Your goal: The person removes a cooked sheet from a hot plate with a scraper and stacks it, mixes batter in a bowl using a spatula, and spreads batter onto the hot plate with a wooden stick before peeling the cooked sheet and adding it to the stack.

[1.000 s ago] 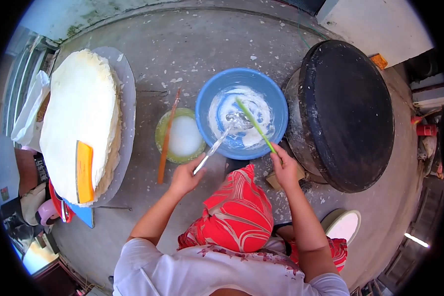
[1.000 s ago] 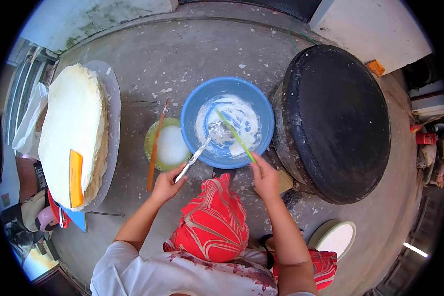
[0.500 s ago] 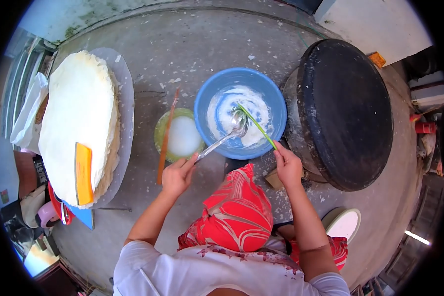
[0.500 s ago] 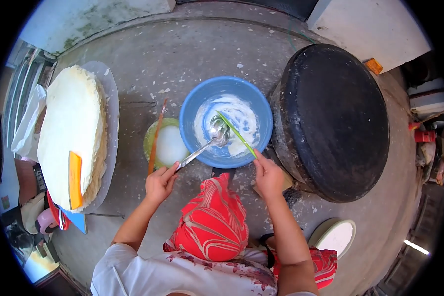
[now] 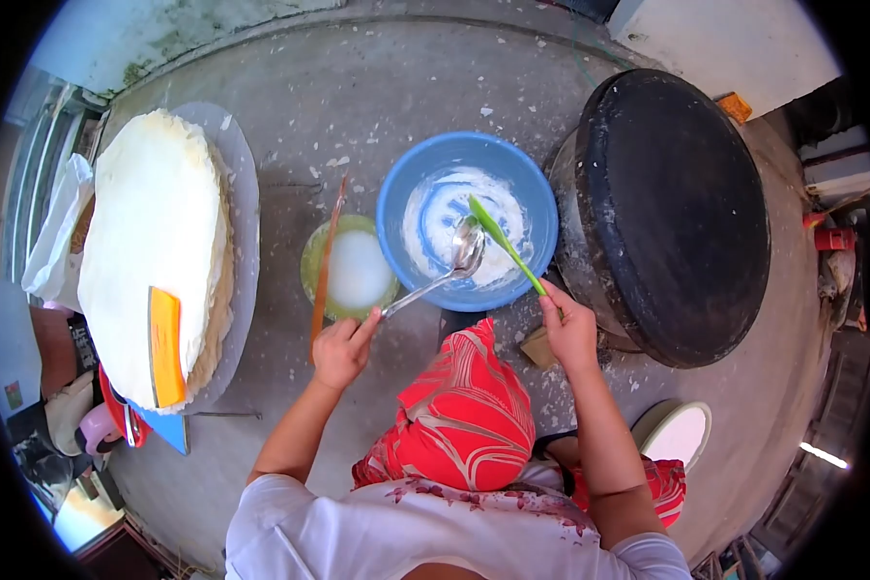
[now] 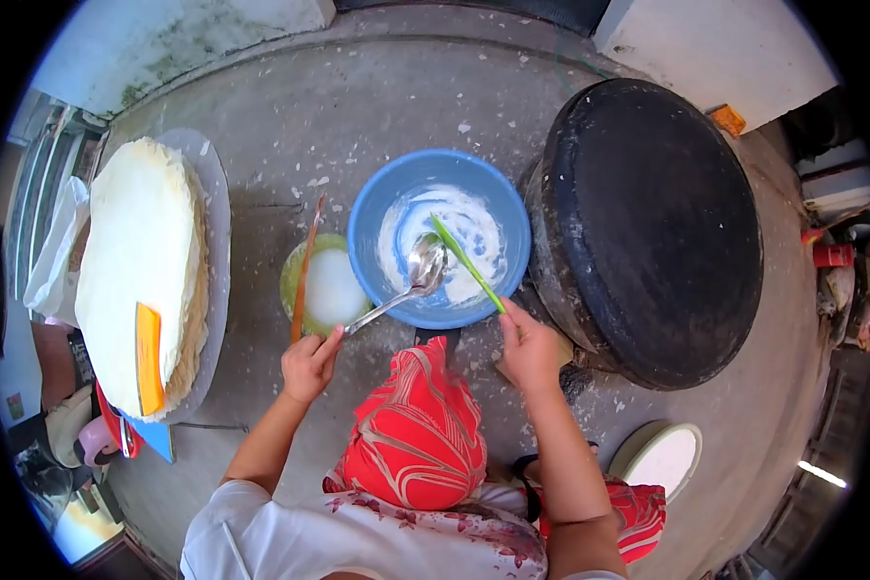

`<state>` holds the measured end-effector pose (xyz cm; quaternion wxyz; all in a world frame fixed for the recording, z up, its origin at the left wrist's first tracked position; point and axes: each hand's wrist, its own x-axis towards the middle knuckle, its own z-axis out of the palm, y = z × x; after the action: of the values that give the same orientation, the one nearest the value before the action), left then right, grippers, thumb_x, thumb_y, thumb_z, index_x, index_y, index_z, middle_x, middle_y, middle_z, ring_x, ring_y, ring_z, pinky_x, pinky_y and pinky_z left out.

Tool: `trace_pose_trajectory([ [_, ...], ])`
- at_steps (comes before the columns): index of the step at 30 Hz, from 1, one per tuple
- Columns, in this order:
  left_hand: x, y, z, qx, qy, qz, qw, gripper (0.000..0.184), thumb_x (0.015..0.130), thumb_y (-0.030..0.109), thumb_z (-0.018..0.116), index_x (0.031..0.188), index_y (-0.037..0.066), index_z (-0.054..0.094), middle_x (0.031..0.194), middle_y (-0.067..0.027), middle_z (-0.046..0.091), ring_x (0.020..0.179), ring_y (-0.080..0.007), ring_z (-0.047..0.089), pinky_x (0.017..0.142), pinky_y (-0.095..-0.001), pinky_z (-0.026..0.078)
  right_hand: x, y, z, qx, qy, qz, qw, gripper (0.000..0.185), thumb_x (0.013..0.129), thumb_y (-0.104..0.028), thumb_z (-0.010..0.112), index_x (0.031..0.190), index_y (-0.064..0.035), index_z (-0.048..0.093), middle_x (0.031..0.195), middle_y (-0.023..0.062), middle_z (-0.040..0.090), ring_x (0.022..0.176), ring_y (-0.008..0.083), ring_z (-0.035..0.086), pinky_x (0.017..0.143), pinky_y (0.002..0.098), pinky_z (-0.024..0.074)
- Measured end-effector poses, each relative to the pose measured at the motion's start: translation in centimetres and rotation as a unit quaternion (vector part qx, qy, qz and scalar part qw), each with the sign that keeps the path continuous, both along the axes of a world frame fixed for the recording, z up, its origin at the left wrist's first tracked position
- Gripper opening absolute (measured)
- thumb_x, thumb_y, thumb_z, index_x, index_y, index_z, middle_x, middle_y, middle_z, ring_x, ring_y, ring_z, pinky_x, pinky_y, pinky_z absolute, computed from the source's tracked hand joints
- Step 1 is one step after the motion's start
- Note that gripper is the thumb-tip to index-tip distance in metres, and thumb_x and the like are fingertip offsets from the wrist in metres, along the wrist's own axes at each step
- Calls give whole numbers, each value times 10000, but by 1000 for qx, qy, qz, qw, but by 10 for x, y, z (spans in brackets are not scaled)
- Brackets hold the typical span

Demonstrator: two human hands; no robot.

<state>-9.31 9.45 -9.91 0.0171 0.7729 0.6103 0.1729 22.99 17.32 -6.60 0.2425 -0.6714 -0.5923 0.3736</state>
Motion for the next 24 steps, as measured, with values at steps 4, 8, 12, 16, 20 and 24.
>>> trace_pose_trajectory([
  [4, 0, -3, 0, 12, -21, 2, 1000, 473, 694, 77, 625, 1145, 205, 571, 622, -33, 412, 518, -195, 475, 463, -310, 389, 2, -9, -5, 46, 74, 2, 996, 267, 869, -111, 536, 1127, -60, 584, 718, -24, 560, 584, 33, 463, 536, 189, 403],
  [8, 2, -5, -7, 29, -98, 17, 995, 453, 700, 78, 652, 1132, 191, 581, 628, -34, 442, 524, -198, 487, 467, -313, 395, 2, -7, 3, 13, 94, -20, 995, 269, 868, -96, 533, 1130, -57, 581, 702, -29, 546, 588, 29, 457, 553, 186, 401],
  [12, 9, -9, -4, 0, -136, 52, 989, 433, 702, 82, 668, 1119, 169, 589, 620, -45, 450, 530, -206, 489, 473, -315, 399, -6, -16, 18, 58, 109, 4, 992, 269, 860, -71, 535, 1125, -62, 587, 691, -21, 547, 593, 28, 458, 558, 181, 396],
  [16, 12, -10, -6, -13, -189, 64, 980, 421, 704, 73, 671, 1111, 144, 594, 628, -59, 477, 541, -214, 508, 495, -310, 416, -7, -14, 13, 118, 49, 18, 992, 271, 860, -73, 538, 1126, -68, 587, 681, -22, 544, 586, 30, 458, 543, 183, 389],
  [20, 17, -13, -3, -43, -256, 98, 961, 424, 710, 54, 669, 1120, 124, 586, 664, -70, 519, 567, -221, 537, 536, -284, 437, -6, -19, 17, 50, 56, -2, 997, 260, 851, -88, 549, 1106, -61, 592, 805, 63, 594, 690, 101, 544, 608, 217, 427],
  [24, 20, -15, -3, -76, -296, 101, 947, 431, 717, 42, 664, 1133, 108, 574, 697, -85, 544, 594, -219, 555, 559, -266, 441, -11, -19, 15, 66, 61, -9, 996, 248, 839, -101, 561, 1081, -71, 606, 920, 165, 639, 758, 170, 627, 653, 255, 465],
])
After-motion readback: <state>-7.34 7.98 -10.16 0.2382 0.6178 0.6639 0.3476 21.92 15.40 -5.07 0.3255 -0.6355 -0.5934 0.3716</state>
